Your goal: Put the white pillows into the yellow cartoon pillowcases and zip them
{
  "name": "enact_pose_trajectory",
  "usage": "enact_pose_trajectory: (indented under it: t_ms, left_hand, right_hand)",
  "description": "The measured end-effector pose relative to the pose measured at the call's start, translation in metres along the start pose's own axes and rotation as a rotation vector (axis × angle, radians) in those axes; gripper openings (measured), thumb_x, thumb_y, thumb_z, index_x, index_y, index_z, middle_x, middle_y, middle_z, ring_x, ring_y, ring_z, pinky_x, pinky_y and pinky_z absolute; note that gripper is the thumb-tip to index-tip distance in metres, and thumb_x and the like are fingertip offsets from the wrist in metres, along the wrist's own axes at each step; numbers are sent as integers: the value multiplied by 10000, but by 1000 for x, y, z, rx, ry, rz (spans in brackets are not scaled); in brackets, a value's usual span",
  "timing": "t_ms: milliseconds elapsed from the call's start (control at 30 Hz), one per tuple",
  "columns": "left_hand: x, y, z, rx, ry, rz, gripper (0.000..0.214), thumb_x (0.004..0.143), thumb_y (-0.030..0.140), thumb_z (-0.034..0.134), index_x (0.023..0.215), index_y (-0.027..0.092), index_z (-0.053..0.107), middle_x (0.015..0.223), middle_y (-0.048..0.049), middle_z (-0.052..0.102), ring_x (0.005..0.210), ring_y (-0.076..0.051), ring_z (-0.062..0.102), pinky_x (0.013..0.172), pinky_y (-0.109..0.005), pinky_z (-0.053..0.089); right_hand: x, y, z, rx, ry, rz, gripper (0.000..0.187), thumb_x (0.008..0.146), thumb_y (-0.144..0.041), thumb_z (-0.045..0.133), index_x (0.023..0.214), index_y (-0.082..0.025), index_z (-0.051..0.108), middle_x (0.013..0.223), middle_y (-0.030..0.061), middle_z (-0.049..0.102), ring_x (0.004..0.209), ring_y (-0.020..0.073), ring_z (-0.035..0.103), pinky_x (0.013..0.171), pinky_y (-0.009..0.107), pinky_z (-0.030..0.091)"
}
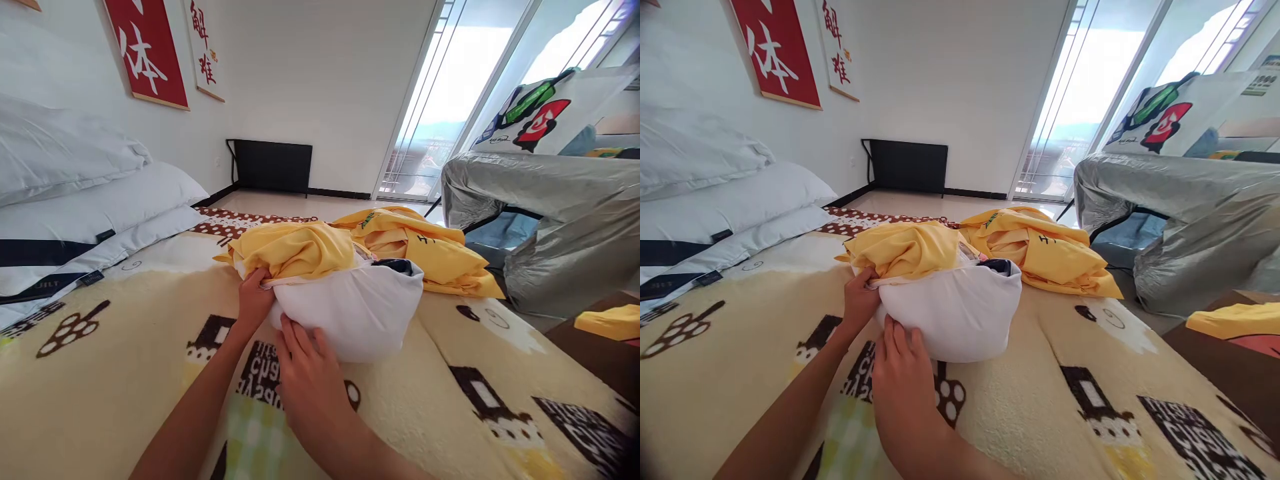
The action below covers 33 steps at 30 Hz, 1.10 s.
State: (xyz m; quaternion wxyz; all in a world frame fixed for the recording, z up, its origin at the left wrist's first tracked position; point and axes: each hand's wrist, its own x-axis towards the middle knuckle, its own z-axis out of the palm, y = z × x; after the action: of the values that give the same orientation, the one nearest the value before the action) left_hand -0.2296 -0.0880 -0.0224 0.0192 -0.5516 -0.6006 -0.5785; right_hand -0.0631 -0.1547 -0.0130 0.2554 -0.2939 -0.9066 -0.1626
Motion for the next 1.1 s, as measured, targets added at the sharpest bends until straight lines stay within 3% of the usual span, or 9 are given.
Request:
enact_pose_trajectory:
  t_ms: [133, 267, 367, 467, 600, 800, 900, 1000, 1100]
  left_hand:
    - [3, 19, -1, -111, 55, -48, 92, 604, 200, 459, 586, 191, 369, 557, 46, 353, 548, -98, 342, 502, -209, 279]
    - [7, 44, -16, -207, -27, -9, 109, 645, 210, 505, 625, 183, 401, 605, 43, 372, 585, -96, 352, 531, -210, 301]
    - [5, 62, -28, -299, -206, 100, 72, 681, 185, 465, 753, 179, 463, 697, 22, 423, 652, -116, 399, 585, -225, 350]
    - [-1, 77, -33, -193, -376, 217, 257, 662, 121, 445, 909, 181, 481, 844, -15, 501, 779, -150, 477, 688, -254, 412]
    - [-12, 89, -30, 47, -379, 316, 271, 733, 58, 457, 967, 192, 463, 928, -39, 542, 879, -171, 528, 769, -277, 442]
    - [-17, 92, -29, 162, -159, 488, 231, 799, 16, 448, 943, 196, 460, 840, -7, 537, 799, -130, 550, 718, -215, 442]
    - [-11, 86, -37, 281, 157, 580, 239, 746, -21, 479, 854, 192, 484, 728, 17, 496, 687, -115, 517, 637, -202, 416]
    - [1, 74, -50, 363, 487, 570, 277, 641, -68, 521, 721, 191, 464, 636, 47, 418, 559, -89, 408, 532, -197, 338]
    - [9, 64, -58, 367, 642, 561, 314, 574, -104, 519, 658, 184, 428, 611, 59, 396, 543, -73, 375, 529, -190, 328]
  right_hand:
    - [-1, 0, 28, -24, -45, 111, 429, 900, -148, 400, 1305, -63, 511, 1405, 144, 470, 1247, 233, 422, 950, 405, 314]
    - [9, 16, 40, 9, 23, 145, 479, 917, -180, 413, 1391, -116, 415, 1406, 135, 470, 1268, 197, 413, 958, 369, 294]
    - [14, 29, 45, -3, 163, 210, 392, 926, -247, 458, 1311, -191, 500, 1322, 95, 564, 1172, 197, 490, 915, 355, 295]
    - [17, 40, 46, -30, 291, 315, 315, 898, -352, 522, 1149, -180, 603, 1202, 106, 639, 1085, 242, 526, 940, 397, 249]
    - [19, 53, 41, -66, 401, 339, 268, 866, -342, 566, 1064, -172, 627, 1102, 102, 677, 1058, 247, 524, 1009, 434, 159]
    - [21, 54, 29, -54, 500, 298, 211, 852, -313, 572, 1001, -175, 631, 1050, 86, 687, 1044, 225, 538, 1066, 442, 101]
    - [20, 45, 12, 4, 558, 178, 251, 858, -320, 569, 1047, -168, 637, 1055, 74, 692, 1045, 207, 554, 1082, 409, 115]
    - [18, 30, -11, 84, 507, -66, 304, 886, -246, 518, 1166, -181, 615, 1237, 30, 629, 1167, 151, 502, 1045, 317, 209]
    - [15, 16, -26, 90, 383, -173, 375, 900, -190, 453, 1257, -176, 568, 1404, -5, 490, 1278, 111, 401, 956, 279, 304]
